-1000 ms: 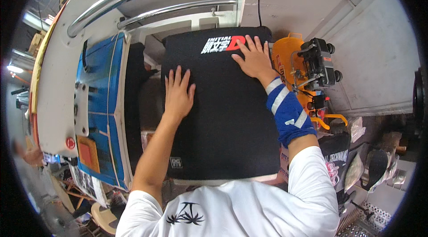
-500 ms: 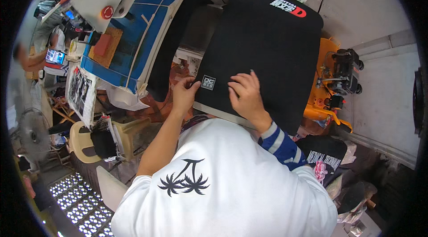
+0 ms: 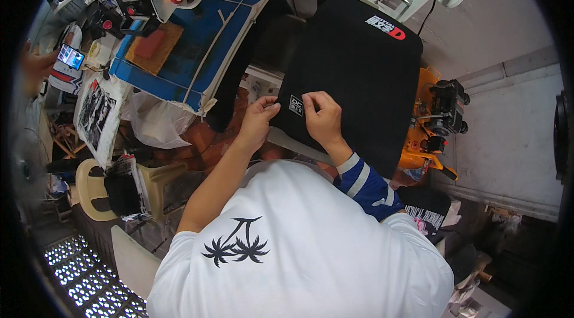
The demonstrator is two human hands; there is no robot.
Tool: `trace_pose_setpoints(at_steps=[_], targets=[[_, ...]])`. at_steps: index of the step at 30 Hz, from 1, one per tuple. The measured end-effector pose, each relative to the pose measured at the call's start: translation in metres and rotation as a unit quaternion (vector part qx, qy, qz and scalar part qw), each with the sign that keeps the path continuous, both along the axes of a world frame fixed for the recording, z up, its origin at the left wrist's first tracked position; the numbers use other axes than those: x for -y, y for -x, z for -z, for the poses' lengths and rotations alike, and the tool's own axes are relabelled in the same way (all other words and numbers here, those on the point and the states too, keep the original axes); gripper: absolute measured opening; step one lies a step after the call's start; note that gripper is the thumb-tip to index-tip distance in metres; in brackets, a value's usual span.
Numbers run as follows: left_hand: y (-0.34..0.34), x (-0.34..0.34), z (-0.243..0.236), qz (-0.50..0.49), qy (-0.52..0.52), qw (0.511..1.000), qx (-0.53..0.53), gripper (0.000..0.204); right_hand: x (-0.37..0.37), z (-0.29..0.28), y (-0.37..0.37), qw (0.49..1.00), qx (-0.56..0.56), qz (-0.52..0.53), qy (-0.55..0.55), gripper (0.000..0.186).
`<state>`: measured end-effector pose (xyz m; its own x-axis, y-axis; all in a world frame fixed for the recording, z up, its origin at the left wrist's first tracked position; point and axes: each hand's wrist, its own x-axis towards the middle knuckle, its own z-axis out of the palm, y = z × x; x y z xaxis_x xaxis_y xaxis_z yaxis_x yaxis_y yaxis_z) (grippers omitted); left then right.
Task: The person aligns a black t-shirt on a heat press, places a graphic transfer on the chest, and operates the press. They repeat this process for multiple shirts, including applying a smaller logo to the sleeve.
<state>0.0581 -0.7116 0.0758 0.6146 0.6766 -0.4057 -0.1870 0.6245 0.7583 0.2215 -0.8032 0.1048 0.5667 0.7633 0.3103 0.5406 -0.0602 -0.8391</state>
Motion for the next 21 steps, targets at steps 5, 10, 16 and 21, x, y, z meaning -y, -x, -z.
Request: trace_pose_setpoints(at_steps=[5, 10, 16, 21], targets=[[0.004, 0.002, -0.005, 0.009, 0.015, 1.0, 0.0, 0.024, 0.001, -0.003, 0.01, 0.994, 0.095, -0.019, -0.049, 0.015], [0.018, 0.008, -0.003, -0.01, -0.313, 0.915, -0.253, 0.03, 0.034, 0.003, -0.073, 0.973, -0.097, 0.207, 0.036, 0.027], [0.054, -0.059, -0.179, -0.227, -0.721, 0.575, -0.313, 0.01, 0.208, 0.023, -0.201, 0.905, -0.034, 0.397, 0.153, 0.033], [0.031, -0.038, -0.13, 0.02, -0.635, 0.699, -0.33, 0.012, 0.297, 0.086, -0.183, 0.833, -0.518, 0.187, 0.055, 0.026]])
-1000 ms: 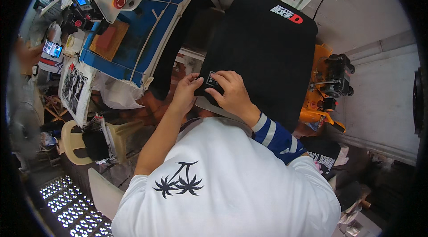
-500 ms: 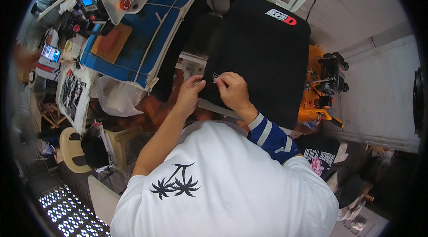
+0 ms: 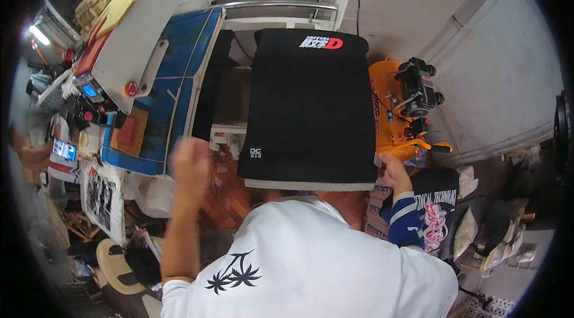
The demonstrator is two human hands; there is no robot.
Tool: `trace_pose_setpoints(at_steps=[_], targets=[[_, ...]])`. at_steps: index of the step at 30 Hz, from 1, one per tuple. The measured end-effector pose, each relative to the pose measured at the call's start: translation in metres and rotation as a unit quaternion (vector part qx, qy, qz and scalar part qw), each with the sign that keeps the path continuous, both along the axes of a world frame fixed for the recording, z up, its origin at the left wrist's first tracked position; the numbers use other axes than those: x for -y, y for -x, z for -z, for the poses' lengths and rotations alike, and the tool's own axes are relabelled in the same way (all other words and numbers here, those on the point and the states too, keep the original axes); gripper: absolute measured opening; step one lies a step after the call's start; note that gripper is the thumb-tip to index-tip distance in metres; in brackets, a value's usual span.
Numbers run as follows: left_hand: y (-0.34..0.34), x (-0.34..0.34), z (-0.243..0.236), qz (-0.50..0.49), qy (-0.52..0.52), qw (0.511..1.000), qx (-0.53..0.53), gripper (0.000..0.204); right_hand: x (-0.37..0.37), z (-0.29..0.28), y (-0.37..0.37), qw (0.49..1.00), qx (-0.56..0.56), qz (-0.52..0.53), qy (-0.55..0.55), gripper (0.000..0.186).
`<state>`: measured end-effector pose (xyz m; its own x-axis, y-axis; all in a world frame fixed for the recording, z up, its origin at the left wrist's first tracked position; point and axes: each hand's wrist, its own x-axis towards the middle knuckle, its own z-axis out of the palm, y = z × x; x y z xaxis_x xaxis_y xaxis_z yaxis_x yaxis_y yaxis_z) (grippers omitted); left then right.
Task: The person aligns a black t-shirt on a heat press, places a graphic transfer on the chest, and operates the press. They repeat this process for multiple shirts, including applying a smaller logo to the sleeve.
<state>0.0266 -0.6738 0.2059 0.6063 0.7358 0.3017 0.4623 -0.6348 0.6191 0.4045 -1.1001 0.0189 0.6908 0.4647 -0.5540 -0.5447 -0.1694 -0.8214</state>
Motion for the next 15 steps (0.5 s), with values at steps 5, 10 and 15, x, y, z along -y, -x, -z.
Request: trace_pose_setpoints(at_steps=[5, 10, 15], targets=[[-0.016, 0.001, 0.156, -0.012, 0.228, 0.963, -0.146, 0.029, 0.004, -0.001, 0.034, 0.996, -0.059, 0.064, -0.012, 0.017], [0.006, -0.008, 0.146, -0.023, 0.416, 0.908, -0.055, 0.029, 0.04, -0.007, 0.035, 1.0, -0.018, 0.01, -0.013, 0.015], [0.02, 0.018, 0.108, -0.094, 0.348, 0.913, -0.191, 0.027, 0.052, -0.017, 0.059, 0.993, 0.039, -0.068, 0.085, 0.017]])
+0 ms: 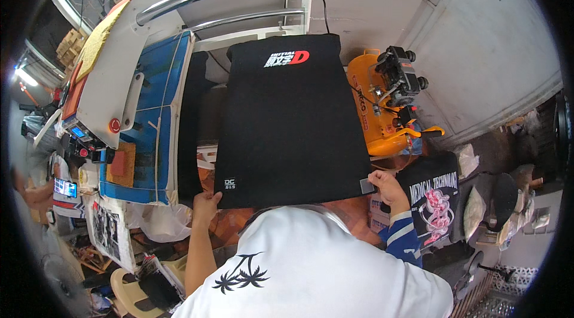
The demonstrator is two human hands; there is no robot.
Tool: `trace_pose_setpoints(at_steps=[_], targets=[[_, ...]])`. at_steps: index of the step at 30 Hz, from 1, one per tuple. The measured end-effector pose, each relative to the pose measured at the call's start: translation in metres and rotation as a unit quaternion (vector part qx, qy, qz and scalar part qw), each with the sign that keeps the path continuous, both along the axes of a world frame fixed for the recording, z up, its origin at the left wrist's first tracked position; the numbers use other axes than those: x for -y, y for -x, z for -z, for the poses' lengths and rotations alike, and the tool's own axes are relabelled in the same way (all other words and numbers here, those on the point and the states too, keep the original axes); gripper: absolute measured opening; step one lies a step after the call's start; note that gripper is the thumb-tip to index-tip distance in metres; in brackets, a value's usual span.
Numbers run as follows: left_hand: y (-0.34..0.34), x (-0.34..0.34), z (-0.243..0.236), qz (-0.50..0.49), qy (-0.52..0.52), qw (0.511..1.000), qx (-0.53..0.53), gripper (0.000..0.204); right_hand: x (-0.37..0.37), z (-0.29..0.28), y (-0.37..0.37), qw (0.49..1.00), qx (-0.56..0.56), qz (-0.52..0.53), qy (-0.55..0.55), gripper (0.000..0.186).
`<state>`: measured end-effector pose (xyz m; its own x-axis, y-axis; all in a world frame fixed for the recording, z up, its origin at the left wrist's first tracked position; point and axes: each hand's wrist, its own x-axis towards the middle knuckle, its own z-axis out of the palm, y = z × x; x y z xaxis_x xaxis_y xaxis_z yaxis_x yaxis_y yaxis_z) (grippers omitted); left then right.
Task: The person aligns a black t-shirt on a heat press, places a graphic transfer on the chest, and operates the press. They repeat this process for multiple shirts, including applying a smaller logo to the sleeve.
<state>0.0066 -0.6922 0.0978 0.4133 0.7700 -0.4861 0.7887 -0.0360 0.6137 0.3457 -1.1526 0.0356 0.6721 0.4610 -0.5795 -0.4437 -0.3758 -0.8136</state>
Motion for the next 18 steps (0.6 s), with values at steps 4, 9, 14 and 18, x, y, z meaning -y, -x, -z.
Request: trace_pose_setpoints(at_steps=[4, 9, 14, 18], targets=[[-0.01, 0.03, -0.059, 0.091, -0.295, 0.947, 0.087, 0.023, 0.005, -0.017, 0.003, 0.997, 0.009, 0.076, 0.027, 0.017], [0.015, -0.128, -0.148, -0.07, -0.69, 0.718, 0.059, 0.024, 0.03, -0.017, -0.029, 0.983, 0.091, 0.145, 0.067, 0.015], [0.052, -0.206, -0.129, -0.085, -0.613, 0.785, -0.02, 0.053, -0.018, -0.033, -0.043, 0.972, 0.201, 0.122, 0.019, 0.012], [0.037, -0.199, -0.139, -0.166, -0.558, 0.808, -0.092, 0.07, -0.064, -0.039, -0.031, 0.874, 0.478, 0.031, 0.08, 0.014]])
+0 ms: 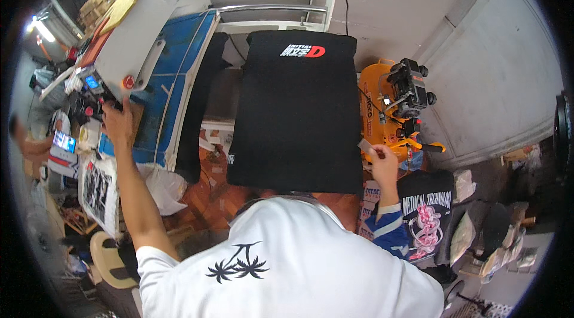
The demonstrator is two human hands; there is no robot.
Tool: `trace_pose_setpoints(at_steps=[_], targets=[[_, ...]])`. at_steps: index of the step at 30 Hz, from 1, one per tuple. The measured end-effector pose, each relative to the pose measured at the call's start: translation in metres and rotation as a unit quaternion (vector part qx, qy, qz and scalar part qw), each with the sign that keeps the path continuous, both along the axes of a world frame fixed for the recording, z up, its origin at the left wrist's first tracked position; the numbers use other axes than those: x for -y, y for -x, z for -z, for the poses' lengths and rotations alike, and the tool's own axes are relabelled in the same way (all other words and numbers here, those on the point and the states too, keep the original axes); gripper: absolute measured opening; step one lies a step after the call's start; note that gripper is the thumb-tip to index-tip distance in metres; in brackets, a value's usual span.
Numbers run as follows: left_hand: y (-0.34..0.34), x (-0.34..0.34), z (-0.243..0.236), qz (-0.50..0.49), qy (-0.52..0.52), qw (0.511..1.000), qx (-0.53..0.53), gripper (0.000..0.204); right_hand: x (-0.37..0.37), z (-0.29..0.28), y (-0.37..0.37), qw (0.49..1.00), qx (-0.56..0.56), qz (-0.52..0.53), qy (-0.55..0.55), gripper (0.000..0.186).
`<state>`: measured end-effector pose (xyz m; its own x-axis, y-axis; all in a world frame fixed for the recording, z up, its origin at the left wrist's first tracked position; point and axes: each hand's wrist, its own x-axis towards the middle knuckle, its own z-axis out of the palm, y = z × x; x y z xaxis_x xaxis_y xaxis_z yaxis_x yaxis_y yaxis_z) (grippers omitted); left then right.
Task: The person aligns a black t-shirt on a heat press, places a graphic transfer on the chest, and operates the press. They repeat this process for multiple shirts, including applying a smaller logo to the sleeve.
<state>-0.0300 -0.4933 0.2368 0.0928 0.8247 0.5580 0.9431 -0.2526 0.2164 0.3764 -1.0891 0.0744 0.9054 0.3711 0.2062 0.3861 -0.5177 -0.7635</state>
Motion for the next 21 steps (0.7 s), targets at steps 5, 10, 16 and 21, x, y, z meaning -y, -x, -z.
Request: trace_pose_setpoints(at_steps=[5, 10, 16, 21], targets=[[-0.032, 0.049, -0.018, -0.013, 0.067, 0.998, 0.011, 0.07, -0.099, -0.068, 0.078, 0.977, -0.098, -0.146, -0.12, 0.011], [-0.063, 0.138, -0.014, 0.165, 0.016, 0.986, -0.009, 0.071, -0.186, -0.136, 0.144, 0.921, -0.071, -0.34, -0.176, 0.01], [-0.002, 0.212, -0.026, 0.575, 0.244, 0.772, 0.114, 0.023, -0.258, -0.197, 0.215, 0.866, 0.055, -0.472, -0.156, 0.014], [0.15, 0.086, 0.034, 0.257, 0.058, 0.769, 0.583, 0.02, -0.287, -0.185, 0.211, 0.96, 0.224, -0.124, -0.114, 0.067]])
